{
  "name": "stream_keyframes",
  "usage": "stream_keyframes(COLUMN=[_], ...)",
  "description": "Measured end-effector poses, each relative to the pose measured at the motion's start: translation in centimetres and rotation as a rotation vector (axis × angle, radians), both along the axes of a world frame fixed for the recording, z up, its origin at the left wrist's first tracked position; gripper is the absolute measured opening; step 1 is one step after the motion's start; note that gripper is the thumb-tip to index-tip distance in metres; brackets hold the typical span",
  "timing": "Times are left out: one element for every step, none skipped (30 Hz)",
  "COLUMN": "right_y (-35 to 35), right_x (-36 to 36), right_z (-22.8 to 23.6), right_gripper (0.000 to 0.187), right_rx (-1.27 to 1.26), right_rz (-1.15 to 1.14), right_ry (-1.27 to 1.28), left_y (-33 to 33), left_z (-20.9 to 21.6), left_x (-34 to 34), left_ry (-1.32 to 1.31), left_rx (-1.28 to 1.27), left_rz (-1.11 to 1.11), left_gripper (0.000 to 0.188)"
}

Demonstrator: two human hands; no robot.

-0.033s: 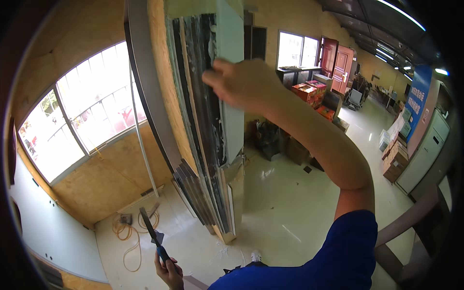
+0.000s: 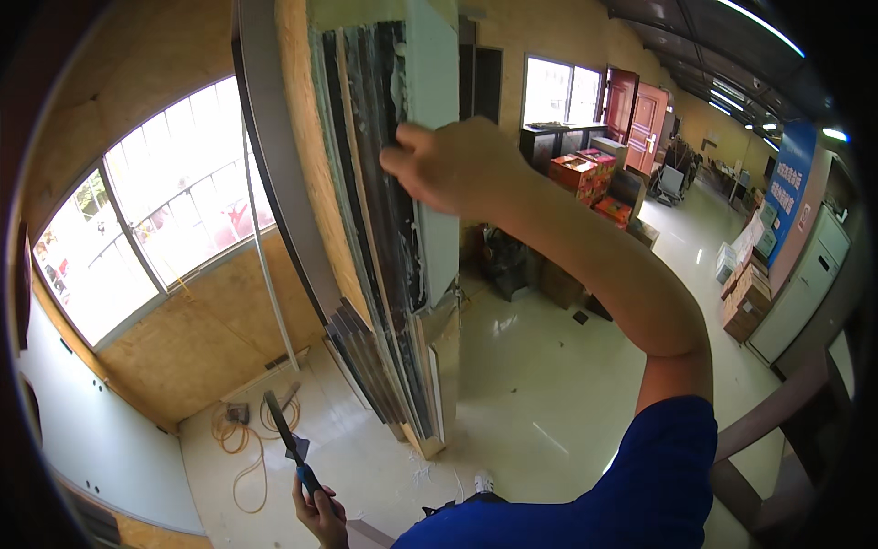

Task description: The person uses a blue-handled scraper to remove adhesive residue from the edge of a large panel. They repeatedly scrape along the seam and wipe away residue with their hand.

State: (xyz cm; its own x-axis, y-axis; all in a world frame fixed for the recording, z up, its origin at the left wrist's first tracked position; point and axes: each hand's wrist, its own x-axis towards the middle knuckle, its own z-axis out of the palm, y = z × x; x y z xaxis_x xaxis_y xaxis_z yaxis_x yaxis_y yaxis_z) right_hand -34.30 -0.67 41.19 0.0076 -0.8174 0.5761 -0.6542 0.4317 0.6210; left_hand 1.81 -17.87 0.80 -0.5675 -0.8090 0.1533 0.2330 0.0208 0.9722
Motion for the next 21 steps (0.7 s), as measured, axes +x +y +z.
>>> stream_keyframes(right_y=[0.0, 0.3, 0.6, 0.9, 1.2, 0.8, 0.6, 0.4, 0.1, 0.2, 0.2, 0.1, 0.0, 0.0, 0.0, 0.2, 0.3, 0.5, 0.3, 0.1, -0.1], right_x=[-0.4, -0.6, -0.7, -1.0, -0.9, -0.2, 0.2, 0.7, 1.2, 1.5, 1.7, 1.8, 1.9, 1.9, 1.9, 1.9, 1.8, 1.7, 1.5, 1.2, 0.9], right_z=[-1.0, -1.5, -2.0, -2.5, -2.8, -2.6, -2.7, -2.8, -2.9, -3.1, -3.4, -3.7, -4.1, -4.5, -4.9, -5.2, -5.6, -5.9, -6.3, -6.8, -7.3], right_gripper=[0.018, 0.018, 0.017, 0.017, 0.019, 0.022, 0.025, 0.029, 0.033, 0.037, 0.041, 0.043, 0.045, 0.047, 0.045, 0.044, 0.043, 0.040, 0.037, 0.034, 0.030], right_rx=[0.027, 0.048, 0.068, 0.089, 0.092, 0.077, 0.062, 0.048, 0.049, 0.054, 0.060, 0.051, 0.044, 0.037, 0.027, 0.017, 0.007, -0.013, -0.029, -0.044, -0.046], right_rz=[0.020, 0.011, 0.003, -0.005, -0.057, -0.078, -0.107, -0.135, -0.167, -0.214, -0.259, -0.273, -0.285, -0.296, -0.300, -0.304, -0.308, -0.299, -0.290, -0.281, -0.243], right_ry=[-0.003, -0.011, -0.020, -0.029, -0.014, -0.025, -0.040, -0.055, -0.091, -0.129, -0.166, -0.178, -0.190, -0.201, -0.189, -0.175, -0.160, -0.157, -0.155, -0.154, -0.127], left_y=[0.1, 0.2, 0.3, 0.3, 0.3, 0.2, 0.1, 0.1, 0.1, 0.2, 0.3, 0.4, 0.4, 0.4, 0.4, 0.4, 0.6, 0.7, 0.6, 0.6, 0.6], left_z=[-0.2, -0.4, -0.6, -0.8, -1.0, -0.8, -1.0, -1.0, -1.0, -1.1, -1.1, -1.1, -1.3, -1.5, -1.6, -1.6, -1.6, -1.6, -1.8, -2.1, -2.2], left_x=[-0.2, -0.4, -0.5, -0.7, -1.0, -0.7, -0.5, -0.2, 0.2, 0.1, 0.0, 0.1, 0.2, 0.4, 0.6, 0.7, 0.9, 1.0, 1.2, 1.4, 1.5], left_ry=[-0.003, -0.006, -0.008, 0.002, 0.013, 0.030, 0.027, 0.024, 0.020, 0.015, 0.010, 0.005, -0.002, -0.009, -0.016, -0.018, -0.019, -0.021, -0.027, -0.034, -0.040], left_rx=[-0.003, -0.006, -0.003, -0.002, 0.000, -0.006, -0.007, -0.007, -0.008, -0.001, 0.006, 0.012, 0.001, -0.010, -0.022, -0.013, -0.005, 0.003, 0.011, 0.019, 0.028], left_rz=[-0.012, -0.023, -0.037, -0.048, -0.059, -0.048, -0.044, -0.039, -0.032, -0.039, -0.043, -0.045, -0.050, -0.054, -0.056, -0.055, -0.054, -0.052, -0.050, -0.048, -0.048], left_gripper=[0.047, 0.047, 0.047, 0.048, 0.049, 0.050, 0.050, 0.050, 0.050, 0.050, 0.050, 0.050, 0.050, 0.050, 0.050, 0.050, 0.050, 0.050, 0.050, 0.050, 0.050])
